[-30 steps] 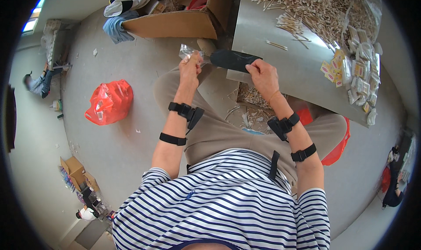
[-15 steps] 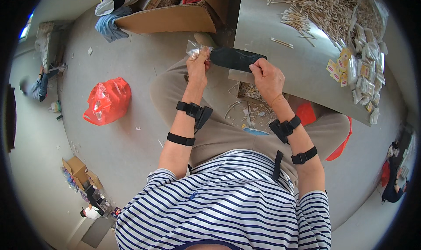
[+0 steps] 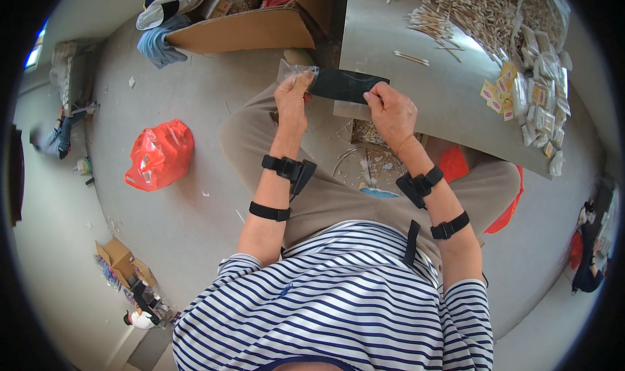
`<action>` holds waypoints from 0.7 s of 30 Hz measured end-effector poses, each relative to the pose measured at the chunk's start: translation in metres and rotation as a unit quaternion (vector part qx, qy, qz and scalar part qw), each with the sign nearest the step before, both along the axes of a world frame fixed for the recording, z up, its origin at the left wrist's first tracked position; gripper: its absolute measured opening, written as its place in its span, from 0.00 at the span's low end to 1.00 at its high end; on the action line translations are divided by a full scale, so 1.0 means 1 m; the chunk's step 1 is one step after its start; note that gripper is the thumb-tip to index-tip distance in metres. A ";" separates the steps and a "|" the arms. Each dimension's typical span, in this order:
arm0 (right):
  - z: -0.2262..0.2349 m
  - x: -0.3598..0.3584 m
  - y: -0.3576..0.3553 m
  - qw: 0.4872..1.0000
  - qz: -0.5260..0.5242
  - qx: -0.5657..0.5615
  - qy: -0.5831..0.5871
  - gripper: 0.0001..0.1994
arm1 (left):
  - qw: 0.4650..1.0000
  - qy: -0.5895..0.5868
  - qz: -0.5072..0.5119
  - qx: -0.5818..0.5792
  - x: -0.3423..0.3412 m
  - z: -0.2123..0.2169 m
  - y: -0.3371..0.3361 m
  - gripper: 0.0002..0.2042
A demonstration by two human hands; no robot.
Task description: Packaging cotton swabs into small plastic bags and sealing them.
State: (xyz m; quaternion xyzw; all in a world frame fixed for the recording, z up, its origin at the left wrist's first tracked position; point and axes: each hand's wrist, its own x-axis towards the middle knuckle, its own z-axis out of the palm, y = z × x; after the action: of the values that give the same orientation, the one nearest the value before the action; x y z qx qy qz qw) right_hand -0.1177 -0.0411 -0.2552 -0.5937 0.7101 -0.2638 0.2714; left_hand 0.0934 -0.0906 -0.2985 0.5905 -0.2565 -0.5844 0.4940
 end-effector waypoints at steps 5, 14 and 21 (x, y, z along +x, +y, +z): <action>-0.002 -0.002 0.001 1.000 0.003 -0.005 0.006 0.09 | 0.995 0.054 0.057 0.067 -0.014 0.007 0.004 0.10; -0.004 -0.003 0.002 0.999 0.000 -0.023 -0.029 0.09 | 0.983 0.124 0.046 0.124 -0.033 0.005 0.009 0.10; -0.003 -0.007 0.003 0.997 -0.011 -0.032 -0.075 0.08 | 0.982 0.120 0.019 0.143 -0.024 0.024 0.010 0.12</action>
State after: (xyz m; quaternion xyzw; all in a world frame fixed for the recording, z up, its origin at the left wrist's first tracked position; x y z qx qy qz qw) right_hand -0.1244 -0.0381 -0.2582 -0.5730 0.6855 -0.3328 0.3018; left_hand 0.0697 -0.0809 -0.2740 0.5856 -0.0980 -0.6719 0.4428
